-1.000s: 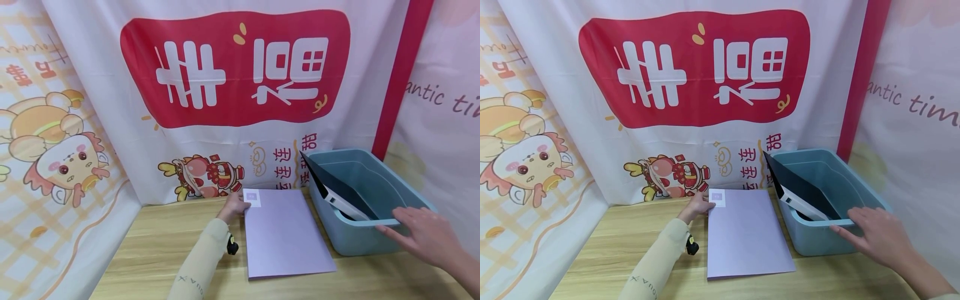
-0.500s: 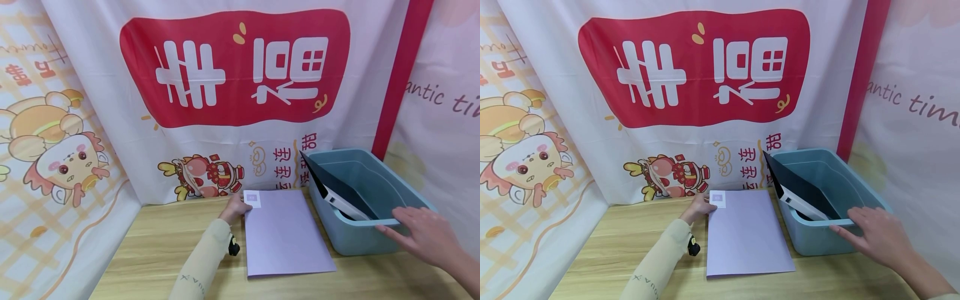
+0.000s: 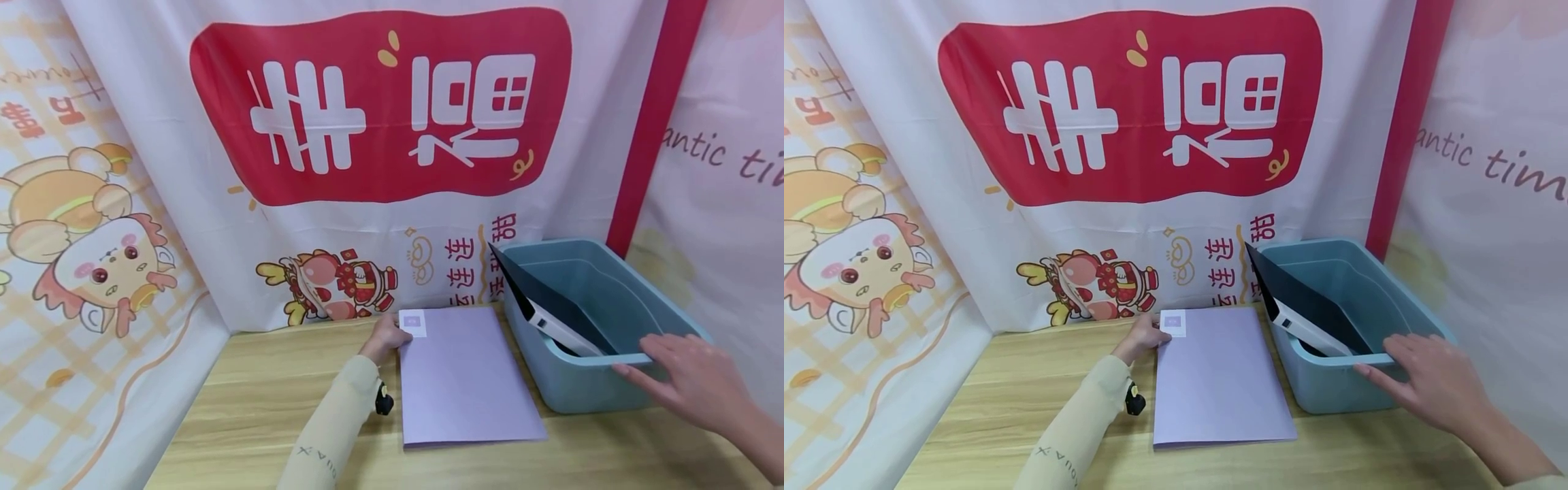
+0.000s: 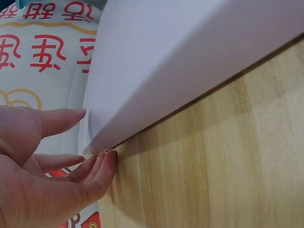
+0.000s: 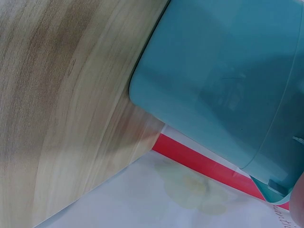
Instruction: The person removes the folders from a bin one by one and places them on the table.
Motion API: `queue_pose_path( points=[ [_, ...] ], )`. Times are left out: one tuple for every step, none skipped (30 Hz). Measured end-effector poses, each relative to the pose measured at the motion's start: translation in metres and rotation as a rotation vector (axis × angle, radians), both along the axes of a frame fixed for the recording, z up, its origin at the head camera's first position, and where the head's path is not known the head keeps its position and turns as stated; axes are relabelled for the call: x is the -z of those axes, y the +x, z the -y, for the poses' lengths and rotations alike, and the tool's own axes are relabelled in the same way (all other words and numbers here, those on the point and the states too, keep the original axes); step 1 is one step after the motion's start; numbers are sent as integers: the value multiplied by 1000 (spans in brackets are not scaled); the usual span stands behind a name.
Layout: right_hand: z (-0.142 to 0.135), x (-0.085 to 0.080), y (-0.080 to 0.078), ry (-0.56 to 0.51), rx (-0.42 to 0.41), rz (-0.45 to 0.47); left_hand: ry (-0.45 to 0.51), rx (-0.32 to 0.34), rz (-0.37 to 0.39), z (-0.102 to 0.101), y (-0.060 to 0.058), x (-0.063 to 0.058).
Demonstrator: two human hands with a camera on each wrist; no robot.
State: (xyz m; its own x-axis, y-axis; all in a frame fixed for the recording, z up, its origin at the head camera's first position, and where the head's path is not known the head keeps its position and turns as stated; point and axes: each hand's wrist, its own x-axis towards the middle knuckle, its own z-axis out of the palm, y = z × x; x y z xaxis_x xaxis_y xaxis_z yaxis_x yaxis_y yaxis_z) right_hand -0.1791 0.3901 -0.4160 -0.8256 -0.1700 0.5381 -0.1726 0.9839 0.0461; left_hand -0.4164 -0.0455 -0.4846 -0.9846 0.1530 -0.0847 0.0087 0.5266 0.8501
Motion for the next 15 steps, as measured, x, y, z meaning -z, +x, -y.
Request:
queue_pose_path(
  points=[
    [0,0,0,2,-1,0,4,5,0,0,0,0],
    [-1,-1,-1,3,-2,-2,15,7,4,0,0,0],
    [-1,-1,-1,4,-3,-4,15,9,2,0,0,0],
    [-1,-1,-1,5,-4,-3,11,10,-5,0,-1,1],
    [-1,-1,-1,6,-5,-4,-1,12,-14,0,-1,1],
    [-1,-1,-1,6,-6,-6,-10,12,-23,0,-1,1],
    [-1,-1,-1,6,-6,-4,-15,12,-27,0,-1,0],
    [-1,-1,-1,6,-5,-2,-16,12,-25,0,-1,0],
    [-1,-1,-1,5,-4,0,-20,10,-25,0,-1,0],
    [-1,-1,-1,3,-4,1,-25,7,-24,0,-1,0],
    [0,-1,-1,2,-2,3,-30,4,-18,0,0,0],
    [0,0,-1,0,2,5,-32,3,-14,0,0,0],
    [0,0,-1,-1,7,7,-37,1,-10,0,0,0],
    [0,0,-1,-1,12,8,-41,0,-6,0,1,0],
    [0,0,-1,-2,15,12,-48,1,-7,0,1,0]
  ],
)
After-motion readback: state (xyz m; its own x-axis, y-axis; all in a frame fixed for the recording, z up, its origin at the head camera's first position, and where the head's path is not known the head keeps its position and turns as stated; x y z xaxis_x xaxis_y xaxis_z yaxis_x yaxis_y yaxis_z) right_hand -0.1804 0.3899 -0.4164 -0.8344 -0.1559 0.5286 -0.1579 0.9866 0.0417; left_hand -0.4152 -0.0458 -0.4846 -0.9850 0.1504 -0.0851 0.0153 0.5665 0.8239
